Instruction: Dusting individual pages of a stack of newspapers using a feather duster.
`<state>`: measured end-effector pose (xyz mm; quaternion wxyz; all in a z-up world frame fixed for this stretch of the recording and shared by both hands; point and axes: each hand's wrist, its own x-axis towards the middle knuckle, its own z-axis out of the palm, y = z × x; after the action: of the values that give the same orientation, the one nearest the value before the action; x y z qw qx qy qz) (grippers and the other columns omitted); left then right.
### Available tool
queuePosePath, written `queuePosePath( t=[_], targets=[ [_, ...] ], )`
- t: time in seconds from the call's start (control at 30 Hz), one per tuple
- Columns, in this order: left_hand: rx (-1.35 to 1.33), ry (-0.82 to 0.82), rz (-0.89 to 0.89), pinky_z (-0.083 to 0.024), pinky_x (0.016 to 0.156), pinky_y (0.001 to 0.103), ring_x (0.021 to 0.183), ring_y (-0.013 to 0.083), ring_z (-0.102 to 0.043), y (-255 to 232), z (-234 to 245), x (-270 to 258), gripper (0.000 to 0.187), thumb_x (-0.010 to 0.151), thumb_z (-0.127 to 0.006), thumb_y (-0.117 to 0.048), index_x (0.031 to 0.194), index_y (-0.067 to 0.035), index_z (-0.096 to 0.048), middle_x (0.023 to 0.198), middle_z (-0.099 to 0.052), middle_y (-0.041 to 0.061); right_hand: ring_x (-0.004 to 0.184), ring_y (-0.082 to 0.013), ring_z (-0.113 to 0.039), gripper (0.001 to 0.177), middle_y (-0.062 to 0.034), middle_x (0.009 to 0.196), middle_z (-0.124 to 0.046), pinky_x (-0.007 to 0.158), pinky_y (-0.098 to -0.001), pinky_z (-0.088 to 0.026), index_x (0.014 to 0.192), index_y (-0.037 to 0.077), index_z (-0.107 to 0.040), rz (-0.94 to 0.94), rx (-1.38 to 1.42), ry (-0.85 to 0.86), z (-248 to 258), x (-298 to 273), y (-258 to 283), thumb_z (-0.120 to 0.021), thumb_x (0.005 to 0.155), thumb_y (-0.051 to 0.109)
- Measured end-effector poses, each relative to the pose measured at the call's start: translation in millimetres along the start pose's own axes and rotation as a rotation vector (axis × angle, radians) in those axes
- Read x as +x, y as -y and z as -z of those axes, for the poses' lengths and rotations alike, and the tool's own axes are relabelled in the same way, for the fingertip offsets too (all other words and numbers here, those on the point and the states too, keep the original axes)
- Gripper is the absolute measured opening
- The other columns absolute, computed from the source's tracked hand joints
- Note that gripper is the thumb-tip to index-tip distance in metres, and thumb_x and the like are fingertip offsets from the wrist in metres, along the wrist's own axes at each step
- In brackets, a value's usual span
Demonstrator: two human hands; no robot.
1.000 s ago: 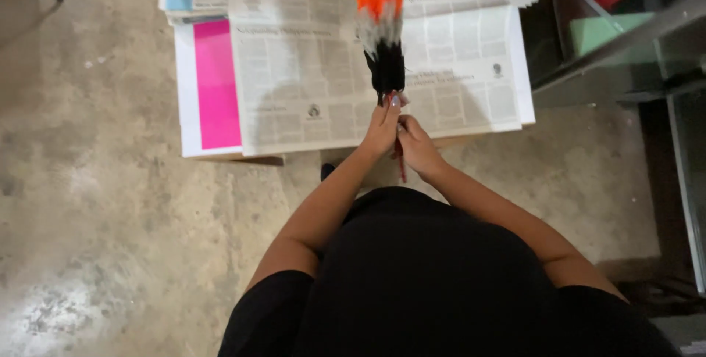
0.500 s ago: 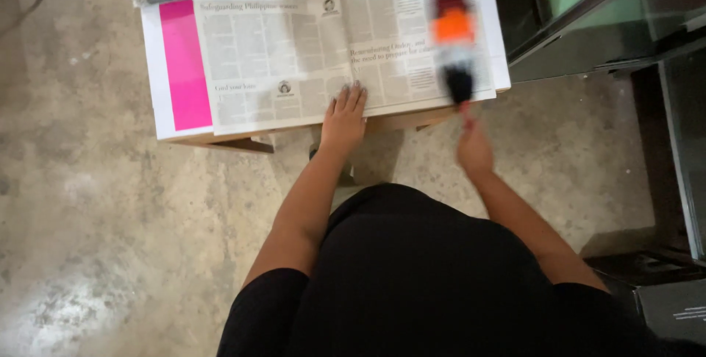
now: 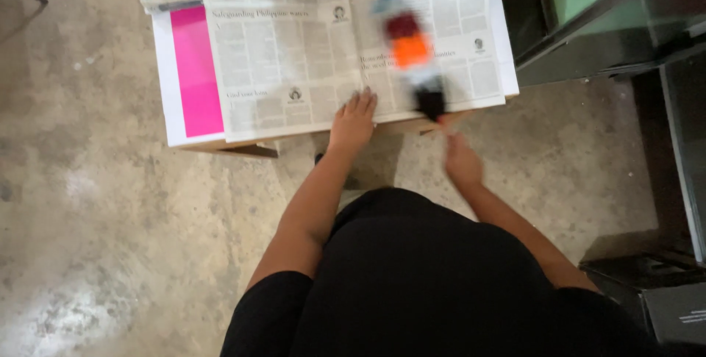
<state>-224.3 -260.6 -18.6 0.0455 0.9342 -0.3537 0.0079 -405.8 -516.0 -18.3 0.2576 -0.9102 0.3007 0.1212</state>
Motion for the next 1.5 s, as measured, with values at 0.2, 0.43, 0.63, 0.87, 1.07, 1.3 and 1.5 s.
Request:
queuePosePath(
  t=[0.2,0.43,0.63,0.87,1.07,1.3,1.5],
  targets=[
    [0.011,-0.100,-0.072,-0.048,0.107,0.049,0.143,0.0305,-0.046,8.4,7.0,-4.1,0.076,0.087,-0.071,-0.039,0.155,-0.016,-0.045,0.161,-0.040,0.009,0.099,-0.0436,-0.072,0.026,-0.0176,0.104,-0.072,0.081,-0.0568,-0.056,0.124,0.022,-0.050,-0.253,0.039,-0.348,59.8,64.5,-28.0,-0.050,0.107,0.041],
    [-0.003,-0.071,-0.299,-0.032,0.116,0.058,0.144,0.0333,-0.042,58.4,-3.5,19.6,0.089,0.078,-0.069,-0.066,0.153,-0.024,-0.048,0.156,-0.046,0.010,0.087,-0.0193,-0.062,0.029,-0.0010,0.096,-0.060,0.082,-0.0320,-0.053,0.125,0.025,-0.055,-0.026,0.844,-0.413,67.9,103.0,171.4,-0.051,0.102,0.007],
    [-0.053,-0.318,-0.400,-0.032,0.114,0.066,0.150,0.0380,-0.037,76.5,-17.1,26.0,0.080,0.088,-0.046,-0.068,0.158,-0.030,-0.040,0.166,-0.036,0.014,0.101,-0.0432,-0.073,0.027,-0.0213,0.103,-0.075,0.085,-0.0570,-0.056,0.130,0.020,-0.049,0.186,0.122,-0.191,38.0,185.9,213.7,-0.043,0.111,0.037],
    [-0.153,-0.252,-0.376,-0.030,0.113,0.069,0.152,0.0394,-0.034,77.1,-23.9,23.5,0.085,0.082,-0.054,-0.070,0.158,-0.034,-0.038,0.169,-0.031,0.014,0.108,-0.0501,-0.070,0.056,-0.0330,0.114,-0.071,0.090,-0.0628,-0.056,0.159,0.003,-0.027,-0.104,-0.119,-0.195,56.3,282.5,114.6,-0.034,0.105,0.017],
    [-0.173,-0.247,-0.369,-0.029,0.115,0.068,0.153,0.0372,-0.033,78.1,-14.5,22.1,0.079,0.088,-0.048,-0.070,0.158,-0.034,-0.038,0.169,-0.031,0.012,0.084,-0.0383,-0.072,0.051,-0.0206,0.091,-0.068,0.069,-0.0496,-0.056,0.156,-0.005,-0.035,0.062,-0.303,-0.592,40.3,267.7,151.1,-0.043,0.109,0.012],
    [-0.102,-0.235,-0.356,-0.025,0.116,0.070,0.155,0.0364,-0.027,74.9,-36.1,23.1,0.088,0.082,-0.059,-0.069,0.160,-0.038,-0.033,0.172,-0.024,0.010,0.098,-0.0386,-0.076,0.038,-0.0160,0.101,-0.074,0.081,-0.0533,-0.062,0.142,0.017,-0.043,0.008,-0.365,-0.238,73.3,187.0,210.6,-0.039,0.104,0.020],
    [0.003,-0.207,-0.359,-0.029,0.115,0.070,0.154,0.0364,-0.031,76.8,-43.5,25.4,0.095,0.077,-0.062,-0.073,0.160,-0.039,-0.030,0.171,-0.023,0.010,0.089,-0.0446,-0.075,0.038,-0.0231,0.101,-0.074,0.070,-0.0562,-0.061,0.132,0.009,-0.042,-0.163,-0.241,-0.443,97.4,299.9,69.8,-0.054,0.098,0.021]
  ],
)
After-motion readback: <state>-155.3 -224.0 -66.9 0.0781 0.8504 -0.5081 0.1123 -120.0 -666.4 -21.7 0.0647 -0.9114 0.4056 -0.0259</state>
